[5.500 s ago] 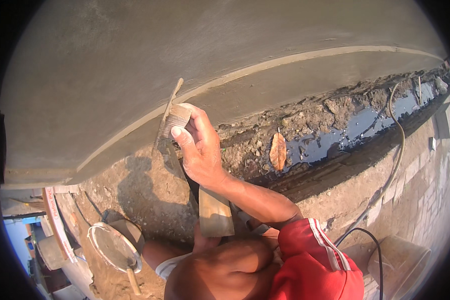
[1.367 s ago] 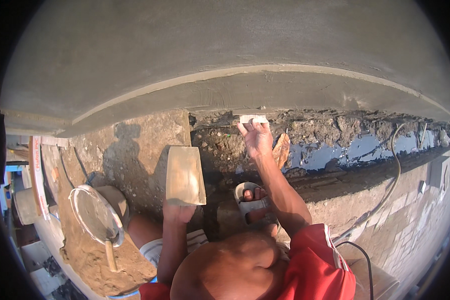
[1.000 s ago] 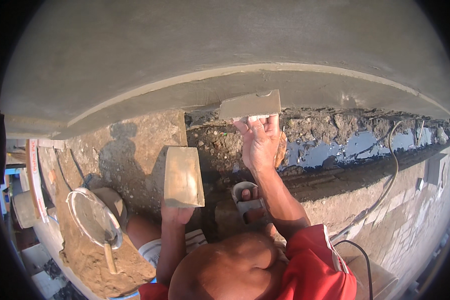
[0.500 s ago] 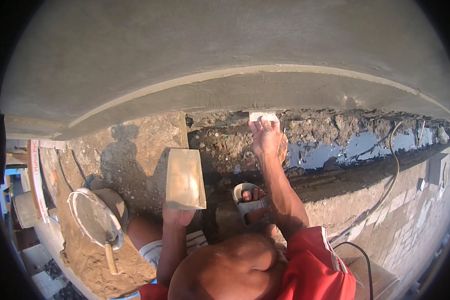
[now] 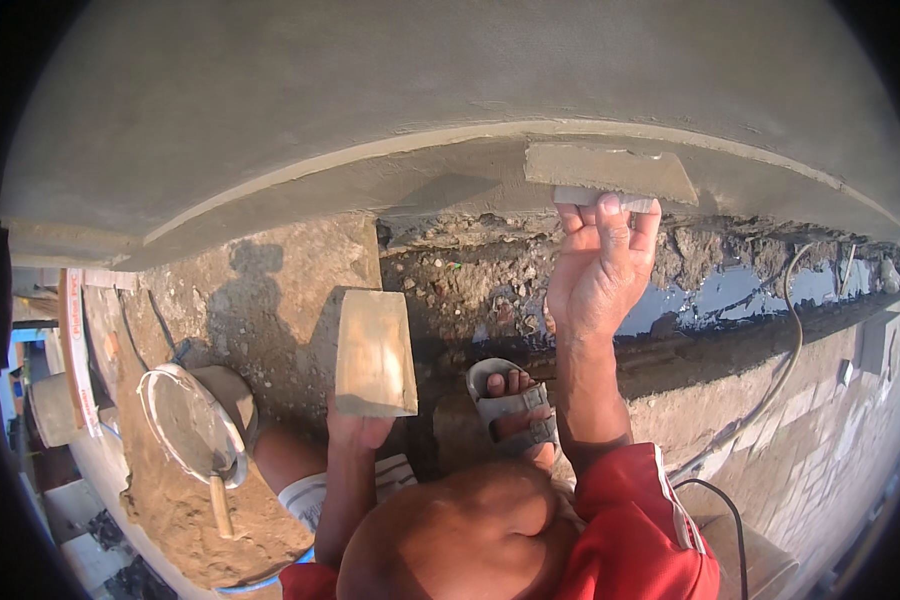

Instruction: The person uses a trowel and a wooden float to apply and smooth cement plaster on a vertical wall. They repeatedly scoop plaster from a bucket and spread it along the wall's edge, refining the surface with the float.

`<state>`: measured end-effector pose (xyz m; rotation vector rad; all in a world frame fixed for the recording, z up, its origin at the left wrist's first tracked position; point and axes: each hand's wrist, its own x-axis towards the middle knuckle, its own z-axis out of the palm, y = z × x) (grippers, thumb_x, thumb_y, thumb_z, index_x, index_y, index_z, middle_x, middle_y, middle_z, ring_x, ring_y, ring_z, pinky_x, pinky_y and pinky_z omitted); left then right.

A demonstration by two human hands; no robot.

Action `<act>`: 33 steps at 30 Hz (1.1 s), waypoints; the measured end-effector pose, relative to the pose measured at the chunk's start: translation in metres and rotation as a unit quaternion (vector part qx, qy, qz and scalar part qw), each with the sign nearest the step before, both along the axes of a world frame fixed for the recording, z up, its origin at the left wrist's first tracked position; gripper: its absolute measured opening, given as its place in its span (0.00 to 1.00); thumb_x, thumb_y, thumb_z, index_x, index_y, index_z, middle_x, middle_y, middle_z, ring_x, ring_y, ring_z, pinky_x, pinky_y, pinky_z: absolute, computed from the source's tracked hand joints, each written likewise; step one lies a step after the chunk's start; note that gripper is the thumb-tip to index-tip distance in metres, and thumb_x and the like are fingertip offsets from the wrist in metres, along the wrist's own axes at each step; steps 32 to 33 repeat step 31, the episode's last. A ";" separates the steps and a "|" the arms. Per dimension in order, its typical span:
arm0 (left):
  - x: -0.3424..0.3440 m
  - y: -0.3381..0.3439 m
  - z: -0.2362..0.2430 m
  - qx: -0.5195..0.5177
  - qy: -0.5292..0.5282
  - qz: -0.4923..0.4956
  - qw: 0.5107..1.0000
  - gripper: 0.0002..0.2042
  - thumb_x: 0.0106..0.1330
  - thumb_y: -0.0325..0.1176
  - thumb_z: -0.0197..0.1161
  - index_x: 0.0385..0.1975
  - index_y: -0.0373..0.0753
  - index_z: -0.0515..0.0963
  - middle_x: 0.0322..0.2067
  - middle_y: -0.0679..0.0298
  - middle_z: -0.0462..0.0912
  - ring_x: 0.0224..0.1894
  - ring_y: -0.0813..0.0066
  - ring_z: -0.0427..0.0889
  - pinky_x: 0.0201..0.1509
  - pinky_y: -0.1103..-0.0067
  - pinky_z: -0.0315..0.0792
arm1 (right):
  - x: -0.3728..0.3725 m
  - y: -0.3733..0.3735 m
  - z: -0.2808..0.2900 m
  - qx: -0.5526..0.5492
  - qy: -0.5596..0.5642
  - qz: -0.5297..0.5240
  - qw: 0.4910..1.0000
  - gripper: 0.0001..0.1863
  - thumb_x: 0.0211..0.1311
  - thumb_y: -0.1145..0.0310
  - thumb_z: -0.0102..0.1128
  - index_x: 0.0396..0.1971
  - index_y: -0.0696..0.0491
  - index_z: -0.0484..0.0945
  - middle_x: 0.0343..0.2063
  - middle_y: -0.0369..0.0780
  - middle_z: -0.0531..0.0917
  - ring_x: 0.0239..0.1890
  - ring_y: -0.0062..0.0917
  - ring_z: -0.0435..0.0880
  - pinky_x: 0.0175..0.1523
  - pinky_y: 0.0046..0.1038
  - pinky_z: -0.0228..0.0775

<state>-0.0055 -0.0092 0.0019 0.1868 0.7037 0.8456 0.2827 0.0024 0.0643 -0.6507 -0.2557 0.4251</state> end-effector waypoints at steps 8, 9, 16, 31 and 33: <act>0.012 0.008 0.004 -0.016 0.108 -0.006 0.994 0.17 0.72 0.35 0.40 0.55 0.34 0.66 0.47 0.57 0.76 0.47 0.67 0.78 0.50 0.72 0.73 | 0.047 -0.007 -0.204 -0.164 0.221 0.115 0.954 0.04 0.63 0.71 0.52 0.35 0.50 0.67 0.31 0.33 0.75 0.33 0.25 0.74 0.47 0.36 0.73; 0.007 0.008 0.009 -0.025 0.108 -0.002 0.994 0.17 0.73 0.35 0.39 0.56 0.35 0.65 0.48 0.57 0.75 0.47 0.68 0.78 0.50 0.72 0.73 | 0.031 0.008 -0.188 -0.162 0.214 0.108 0.957 0.06 0.63 0.71 0.52 0.37 0.50 0.66 0.32 0.33 0.75 0.34 0.24 0.75 0.47 0.35 0.73; 0.000 0.013 0.051 0.292 0.316 -0.060 0.901 0.23 0.70 0.41 0.49 0.62 0.40 0.57 0.51 0.60 0.72 0.48 0.73 0.76 0.49 0.74 0.73 | -0.026 -0.018 -0.010 -0.015 -0.056 0.135 0.989 0.22 0.62 0.72 0.55 0.55 0.53 0.61 0.42 0.36 0.76 0.42 0.22 0.76 0.48 0.28 0.69; -0.080 0.016 0.066 0.086 0.073 0.084 0.990 0.31 0.65 0.44 0.58 0.65 0.45 0.53 0.60 0.68 0.63 0.61 0.73 0.63 0.56 0.65 0.69 | -0.094 0.024 0.063 -0.033 -0.114 0.393 0.912 0.40 0.55 0.62 0.65 0.64 0.52 0.52 0.55 0.42 0.68 0.53 0.30 0.73 0.52 0.35 0.73; -0.080 0.016 0.066 0.086 0.073 0.084 0.990 0.31 0.65 0.44 0.58 0.65 0.45 0.53 0.60 0.68 0.63 0.61 0.73 0.63 0.56 0.65 0.69 | -0.094 0.024 0.063 -0.033 -0.114 0.393 0.912 0.40 0.55 0.62 0.65 0.64 0.52 0.52 0.55 0.42 0.68 0.53 0.30 0.73 0.52 0.35 0.73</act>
